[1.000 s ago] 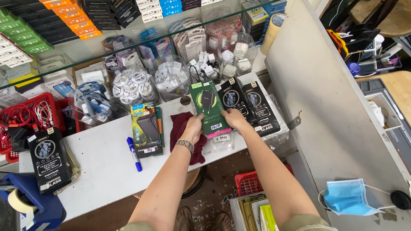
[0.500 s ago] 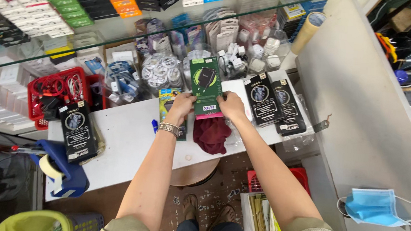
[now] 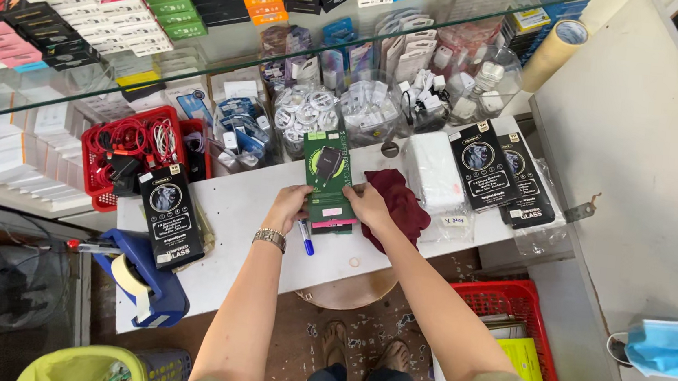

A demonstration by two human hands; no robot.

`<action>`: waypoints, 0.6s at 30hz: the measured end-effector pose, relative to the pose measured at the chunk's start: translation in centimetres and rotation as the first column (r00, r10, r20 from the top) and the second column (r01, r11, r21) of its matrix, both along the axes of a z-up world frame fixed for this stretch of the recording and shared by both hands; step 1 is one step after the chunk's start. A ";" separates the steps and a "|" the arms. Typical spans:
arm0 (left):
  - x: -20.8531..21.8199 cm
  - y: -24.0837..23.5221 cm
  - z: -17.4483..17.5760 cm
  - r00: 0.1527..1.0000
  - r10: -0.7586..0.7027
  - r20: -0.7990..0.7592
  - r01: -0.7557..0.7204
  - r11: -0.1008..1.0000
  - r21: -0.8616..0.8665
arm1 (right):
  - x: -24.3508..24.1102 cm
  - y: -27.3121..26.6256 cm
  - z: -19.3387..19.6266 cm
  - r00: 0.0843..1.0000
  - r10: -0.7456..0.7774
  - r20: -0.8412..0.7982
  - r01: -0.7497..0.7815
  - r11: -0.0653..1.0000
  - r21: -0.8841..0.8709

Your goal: The person retrieves various boxed electronics accessories from a glass display cabinet, places them on a counter, and then returns them to the cabinet. The items include screen protectors, charging cables, and power adapters. The person handles the items by hand, stacking them on the counter before restocking them.

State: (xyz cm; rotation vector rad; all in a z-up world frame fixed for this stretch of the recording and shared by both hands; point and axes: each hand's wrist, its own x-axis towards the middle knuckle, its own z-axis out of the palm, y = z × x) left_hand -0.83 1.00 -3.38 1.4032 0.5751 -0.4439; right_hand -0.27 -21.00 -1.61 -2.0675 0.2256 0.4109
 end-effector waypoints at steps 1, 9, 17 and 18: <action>-0.1 0.2 -0.2 0.999 0.026 -0.022 -0.026 0.999 0.033 | 0.0 -0.2 -0.1 0.998 -0.026 -0.051 0.029 0.998 0.061; 0.8 -1.0 -1.0 0.996 -0.036 -0.078 0.015 0.967 -0.255 | 0.3 0.2 -1.0 0.948 0.023 -0.319 0.194 0.752 0.630; 1.3 -0.6 1.8 0.989 -0.089 -0.117 0.062 0.973 -0.221 | -1.1 1.7 0.2 0.925 0.088 -0.370 0.208 0.696 0.687; 1.2 -0.7 2.0 0.988 -0.091 -0.128 0.061 0.974 -0.220 | -1.3 1.8 0.5 0.922 0.092 -0.376 0.209 0.699 0.684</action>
